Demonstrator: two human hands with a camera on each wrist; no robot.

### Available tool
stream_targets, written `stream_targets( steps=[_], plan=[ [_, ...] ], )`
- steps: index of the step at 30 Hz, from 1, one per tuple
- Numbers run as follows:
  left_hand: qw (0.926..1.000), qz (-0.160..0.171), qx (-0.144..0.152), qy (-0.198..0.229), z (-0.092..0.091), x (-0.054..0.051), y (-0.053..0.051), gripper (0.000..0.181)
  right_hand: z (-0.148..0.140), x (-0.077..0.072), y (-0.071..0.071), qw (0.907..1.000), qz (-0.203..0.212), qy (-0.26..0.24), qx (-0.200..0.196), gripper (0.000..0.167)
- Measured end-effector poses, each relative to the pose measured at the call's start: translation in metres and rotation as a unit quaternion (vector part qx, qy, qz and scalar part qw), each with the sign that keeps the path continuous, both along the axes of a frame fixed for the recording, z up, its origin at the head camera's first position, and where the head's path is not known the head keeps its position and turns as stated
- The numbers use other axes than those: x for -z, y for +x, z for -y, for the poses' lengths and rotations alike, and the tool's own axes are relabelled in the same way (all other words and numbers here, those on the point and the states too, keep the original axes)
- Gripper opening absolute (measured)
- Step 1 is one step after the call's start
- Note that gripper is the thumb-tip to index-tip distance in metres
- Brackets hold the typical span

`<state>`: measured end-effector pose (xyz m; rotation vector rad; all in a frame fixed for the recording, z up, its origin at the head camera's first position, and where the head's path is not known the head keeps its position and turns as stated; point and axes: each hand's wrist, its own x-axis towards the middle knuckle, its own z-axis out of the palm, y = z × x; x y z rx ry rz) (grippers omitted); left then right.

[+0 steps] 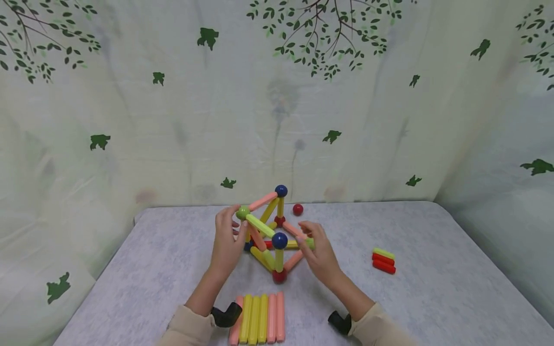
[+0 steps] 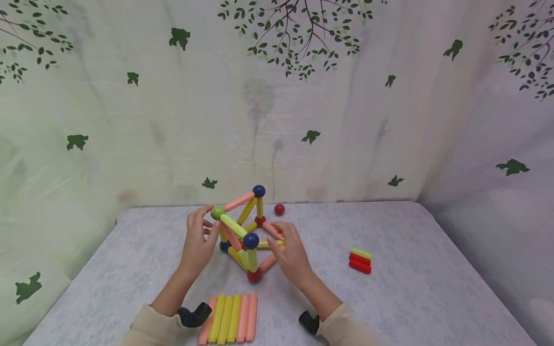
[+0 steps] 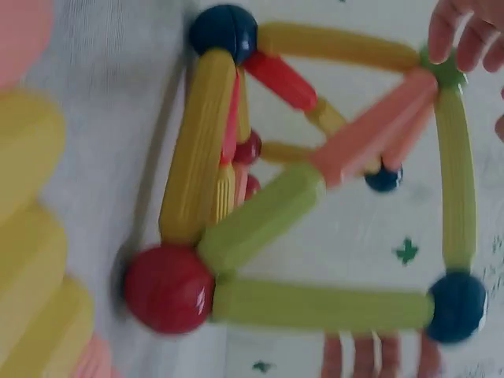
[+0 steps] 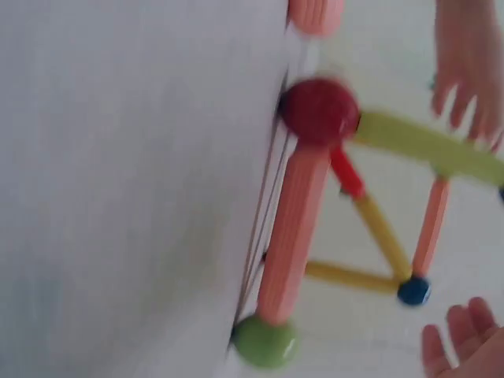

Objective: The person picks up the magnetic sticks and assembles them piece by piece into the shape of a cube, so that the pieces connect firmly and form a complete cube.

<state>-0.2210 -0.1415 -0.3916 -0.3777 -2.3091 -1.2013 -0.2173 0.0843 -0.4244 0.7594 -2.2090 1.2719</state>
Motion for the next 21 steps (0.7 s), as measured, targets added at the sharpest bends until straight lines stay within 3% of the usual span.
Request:
stream_targets(
  steps=[3,5,8,10,14,21],
  plan=[
    [0.9974,-0.041,0.036,-0.046,-0.015,-0.003,0.012,0.040,-0.014,0.005,-0.014,0.9938,0.081,0.047,0.061,0.034],
    [0.9925,-0.050,0.064,-0.092,-0.023,-0.003,0.018,0.042,-0.021,0.009,-0.022,0.9796,0.153,0.103,0.079,0.036],
    [0.9853,-0.051,0.085,-0.139,-0.032,-0.002,0.024,0.045,-0.026,0.015,-0.030,0.9579,0.219,0.173,0.068,0.033],
    [0.9843,-0.049,0.087,-0.146,-0.035,-0.002,0.026,0.046,-0.028,0.018,-0.034,0.9530,0.226,0.194,0.056,0.029],
    [0.9881,-0.041,0.090,-0.117,-0.033,-0.001,0.026,0.044,-0.028,0.020,-0.037,0.9517,0.222,0.207,0.047,0.023],
    [0.9925,-0.020,0.106,-0.057,-0.007,0.003,0.019,0.039,-0.018,0.015,-0.028,0.9443,0.243,0.222,0.002,0.027]
  ],
)
